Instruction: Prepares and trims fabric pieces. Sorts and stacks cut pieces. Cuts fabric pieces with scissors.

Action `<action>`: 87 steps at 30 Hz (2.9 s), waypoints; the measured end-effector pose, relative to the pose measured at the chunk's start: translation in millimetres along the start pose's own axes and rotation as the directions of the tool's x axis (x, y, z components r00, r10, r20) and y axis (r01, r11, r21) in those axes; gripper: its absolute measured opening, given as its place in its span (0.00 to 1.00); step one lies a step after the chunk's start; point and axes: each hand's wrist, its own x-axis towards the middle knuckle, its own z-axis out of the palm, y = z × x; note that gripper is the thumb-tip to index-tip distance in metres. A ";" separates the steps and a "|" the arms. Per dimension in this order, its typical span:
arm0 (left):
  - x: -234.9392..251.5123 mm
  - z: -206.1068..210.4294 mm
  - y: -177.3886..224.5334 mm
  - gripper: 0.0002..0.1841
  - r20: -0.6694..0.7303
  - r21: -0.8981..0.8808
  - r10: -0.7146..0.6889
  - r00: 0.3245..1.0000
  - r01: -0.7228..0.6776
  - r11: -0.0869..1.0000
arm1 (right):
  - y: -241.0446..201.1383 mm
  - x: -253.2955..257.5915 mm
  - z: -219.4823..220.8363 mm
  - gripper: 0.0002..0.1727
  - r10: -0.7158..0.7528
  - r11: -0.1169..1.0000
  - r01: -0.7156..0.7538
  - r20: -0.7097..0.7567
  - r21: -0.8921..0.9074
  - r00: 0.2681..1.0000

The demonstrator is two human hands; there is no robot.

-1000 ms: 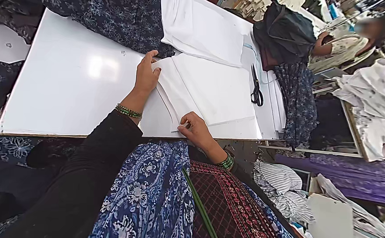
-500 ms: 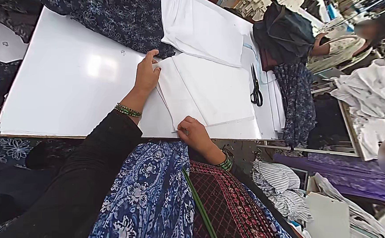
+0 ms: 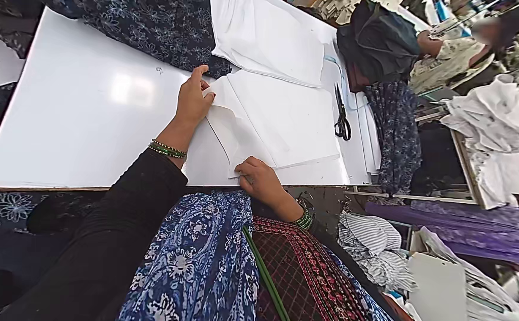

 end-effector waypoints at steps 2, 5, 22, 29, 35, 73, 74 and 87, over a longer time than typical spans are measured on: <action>0.1 0.9 -0.5 0.36 0.009 0.021 0.021 1.000 -0.022 1.000 | -0.2 0.1 0.6 0.15 -0.011 1.000 0.009 0.063 0.027 0.998; -1.9 0.6 0.9 0.35 0.018 0.072 0.022 1.000 -0.023 0.997 | -0.4 -0.2 -4.7 0.16 -0.051 0.997 0.042 0.128 0.071 0.990; -13.3 2.2 -10.1 0.31 -0.126 0.140 0.044 0.991 -0.026 0.990 | 239.8 -78.7 -146.7 0.11 0.808 0.589 -0.678 -0.289 0.440 0.514; -15.7 8.1 -9.4 0.29 -0.175 0.218 0.065 0.982 -0.026 0.976 | 250.2 -66.0 -149.9 0.08 0.765 0.644 -0.738 -0.157 0.201 0.625; -16.1 9.9 -11.2 0.26 -0.165 0.273 0.098 0.981 -0.050 0.961 | 265.1 -70.3 -155.0 0.10 0.709 0.705 -0.697 -0.145 0.135 0.690; -11.6 4.6 -10.5 0.24 -0.151 0.194 0.103 0.983 -0.073 0.978 | 47.1 13.9 -7.2 0.10 -0.571 0.813 0.565 -0.005 -0.140 0.821; -11.9 4.3 -9.0 0.24 -0.143 0.197 0.092 0.985 -0.063 0.978 | 46.3 13.4 -6.9 0.10 -0.567 0.815 0.562 0.001 -0.146 0.823; -73.1 41.8 8.8 0.12 -0.279 0.233 0.646 0.710 -0.603 0.763 | 46.0 12.1 -3.2 0.10 -0.528 0.842 0.521 -0.018 -0.135 0.849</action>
